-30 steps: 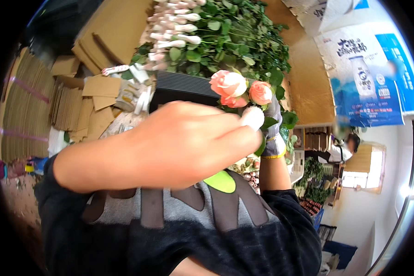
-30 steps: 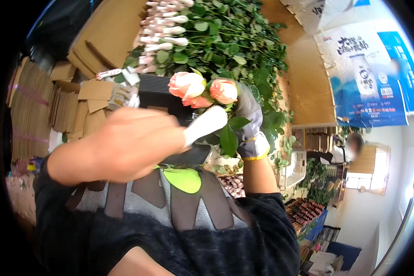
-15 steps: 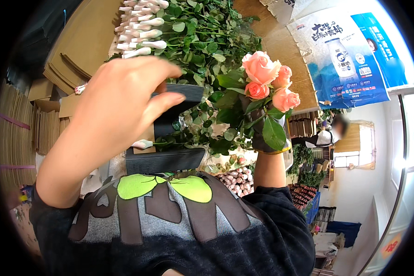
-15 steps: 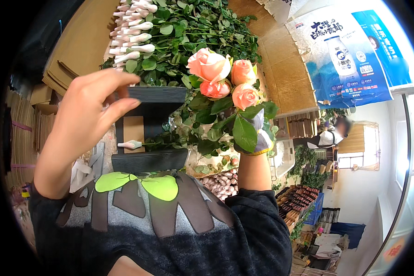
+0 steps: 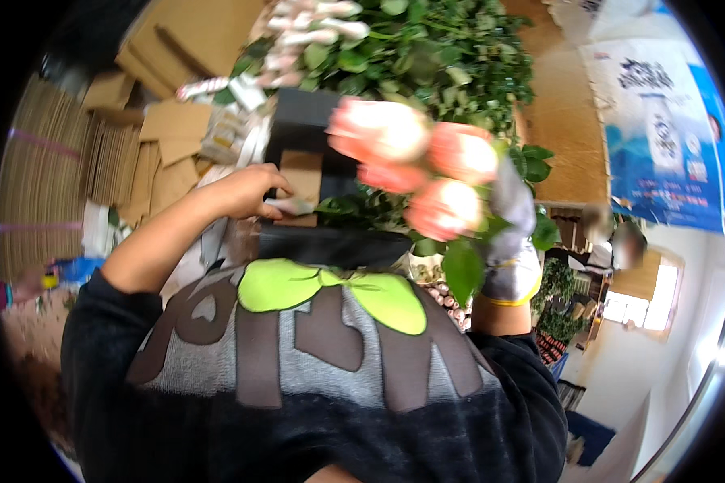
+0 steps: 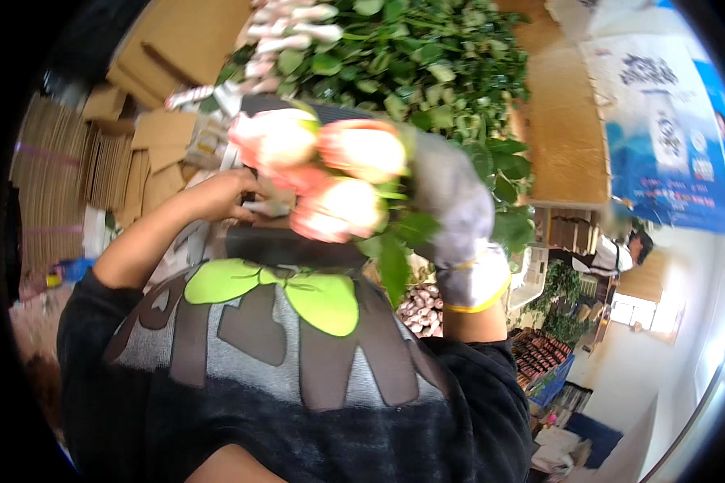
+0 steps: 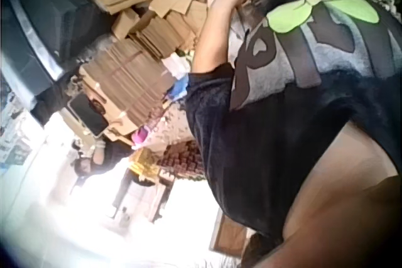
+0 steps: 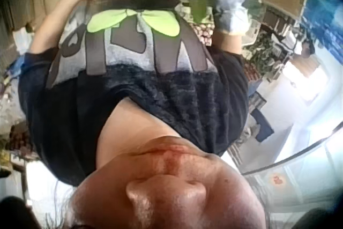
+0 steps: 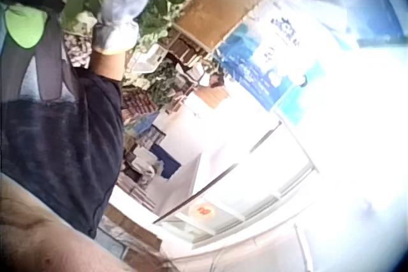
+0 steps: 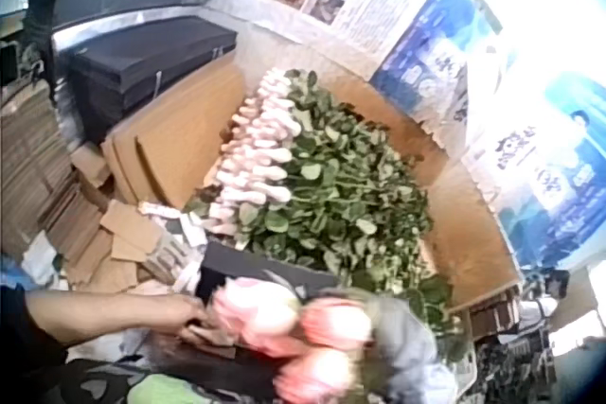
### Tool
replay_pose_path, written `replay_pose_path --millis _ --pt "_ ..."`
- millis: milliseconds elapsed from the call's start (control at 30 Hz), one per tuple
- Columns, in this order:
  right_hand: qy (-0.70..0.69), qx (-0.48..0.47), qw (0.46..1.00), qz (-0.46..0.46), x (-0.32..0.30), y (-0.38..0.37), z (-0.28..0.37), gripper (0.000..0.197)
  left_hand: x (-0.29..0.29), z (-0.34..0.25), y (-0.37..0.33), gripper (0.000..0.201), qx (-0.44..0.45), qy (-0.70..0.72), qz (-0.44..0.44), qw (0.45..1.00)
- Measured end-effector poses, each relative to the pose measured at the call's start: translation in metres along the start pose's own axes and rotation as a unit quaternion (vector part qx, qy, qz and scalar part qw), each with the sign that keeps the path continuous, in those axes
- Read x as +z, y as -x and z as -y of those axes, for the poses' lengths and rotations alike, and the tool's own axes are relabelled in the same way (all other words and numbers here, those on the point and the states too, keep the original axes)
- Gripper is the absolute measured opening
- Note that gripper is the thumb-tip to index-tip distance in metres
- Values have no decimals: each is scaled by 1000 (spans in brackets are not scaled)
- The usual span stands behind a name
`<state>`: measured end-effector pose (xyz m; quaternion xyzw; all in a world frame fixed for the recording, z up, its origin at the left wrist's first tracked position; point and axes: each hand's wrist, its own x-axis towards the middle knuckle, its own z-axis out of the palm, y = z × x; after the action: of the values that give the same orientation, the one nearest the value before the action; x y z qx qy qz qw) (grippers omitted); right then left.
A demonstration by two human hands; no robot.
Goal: The person places several roses into a black cardboard sleeve, adds a cardboard insert, and seals the package using a tape dispenser.
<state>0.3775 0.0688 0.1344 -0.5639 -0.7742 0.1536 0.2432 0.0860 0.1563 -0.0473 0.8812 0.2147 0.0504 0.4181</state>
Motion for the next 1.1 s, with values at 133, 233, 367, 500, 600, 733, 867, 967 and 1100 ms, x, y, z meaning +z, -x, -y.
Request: replay_pose_path --millis 133,233,367,500,600,733,867,967,1100 --pt "199 -21 971 133 90 2 -17 64 56 39 10 37 -5 102 -71 992" --pt "171 -17 977 124 84 -4 -8 68 68 28 19 31 -68 176 -112 976" --pt "204 -142 950 191 65 -4 -29 34 68 26 20 29 -53 176 -118 976" --pt "60 -39 905 420 122 -6 -51 17 65 31 18 18 -46 135 -108 984" --pt "97 -56 881 460 160 2 -69 13 42 23 36 13 -124 118 -140 975" --pt "26 -52 924 377 172 11 -76 14 -32 22 88 17 -262 -36 -109 958" --pt "53 -113 943 307 193 32 -94 9 -28 -14 42 28 -92 -88 -183 975" --pt "109 -121 939 303 204 42 -106 9 9 7 2 31 6 -15 -139 990" --pt "-1 -69 939 338 134 0 -65 16 45 14 -4 35 -34 137 -136 981"
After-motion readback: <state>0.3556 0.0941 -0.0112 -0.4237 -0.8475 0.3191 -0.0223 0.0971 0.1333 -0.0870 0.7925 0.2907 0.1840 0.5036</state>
